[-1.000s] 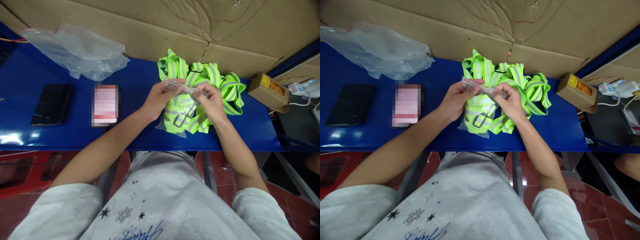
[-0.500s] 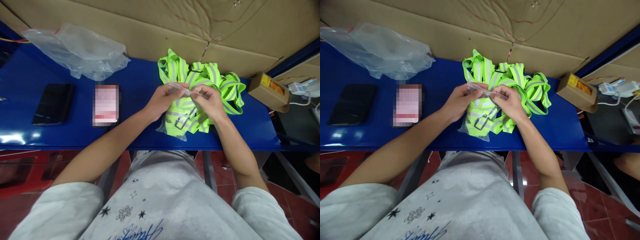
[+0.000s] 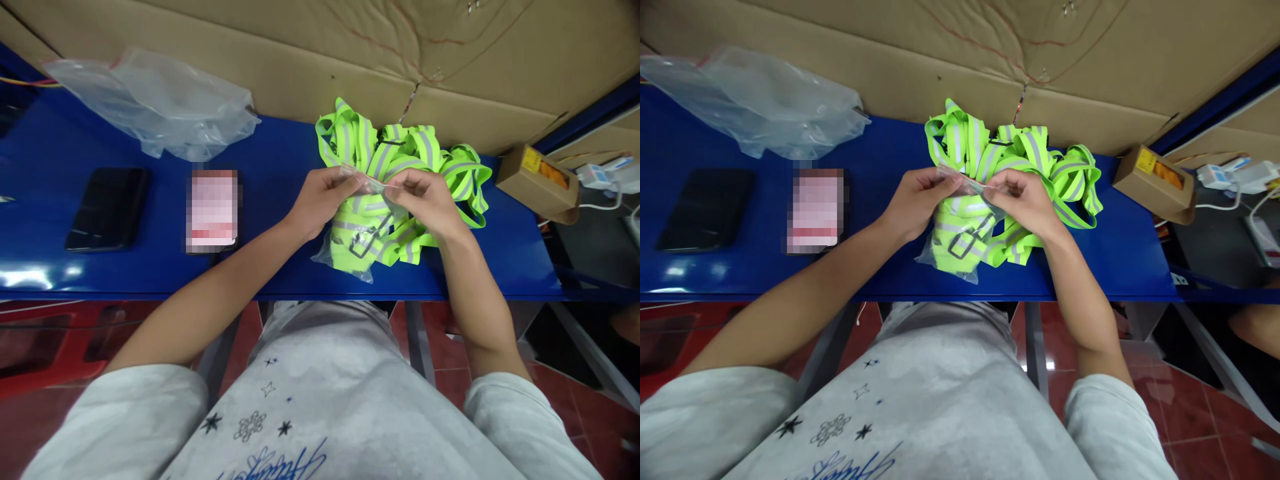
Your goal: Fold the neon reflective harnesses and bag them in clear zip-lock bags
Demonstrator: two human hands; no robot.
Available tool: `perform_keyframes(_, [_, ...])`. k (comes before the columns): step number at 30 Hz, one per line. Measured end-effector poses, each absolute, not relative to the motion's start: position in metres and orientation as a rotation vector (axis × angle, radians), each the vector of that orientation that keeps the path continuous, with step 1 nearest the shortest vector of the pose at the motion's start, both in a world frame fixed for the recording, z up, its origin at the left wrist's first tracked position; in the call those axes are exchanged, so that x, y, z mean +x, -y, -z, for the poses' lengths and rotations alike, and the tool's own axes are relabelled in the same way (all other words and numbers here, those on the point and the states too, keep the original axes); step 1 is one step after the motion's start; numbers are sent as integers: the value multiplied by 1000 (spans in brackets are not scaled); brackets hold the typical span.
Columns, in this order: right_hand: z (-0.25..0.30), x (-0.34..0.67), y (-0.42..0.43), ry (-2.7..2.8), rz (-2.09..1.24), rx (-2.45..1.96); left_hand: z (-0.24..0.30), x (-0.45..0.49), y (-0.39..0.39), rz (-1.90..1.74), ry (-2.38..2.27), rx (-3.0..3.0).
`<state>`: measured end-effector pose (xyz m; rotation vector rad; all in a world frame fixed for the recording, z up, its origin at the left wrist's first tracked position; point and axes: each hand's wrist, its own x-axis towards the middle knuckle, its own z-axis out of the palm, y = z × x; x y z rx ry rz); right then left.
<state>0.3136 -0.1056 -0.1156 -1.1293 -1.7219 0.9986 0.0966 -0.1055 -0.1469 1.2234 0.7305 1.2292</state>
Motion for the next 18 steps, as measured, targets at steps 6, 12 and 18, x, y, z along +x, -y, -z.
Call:
perform_keyframes(6, [117,311,107,1748,-929,-1132,147,98,108,-1241,-712,1296])
perform_keyframes(12, [118,309,108,1813,-864,-1174,149,100,108,-1232,-774,1319])
perform_keyframes(18, [117,309,109,1841,-869,-1144,149,100,110,-1225,-743,1365])
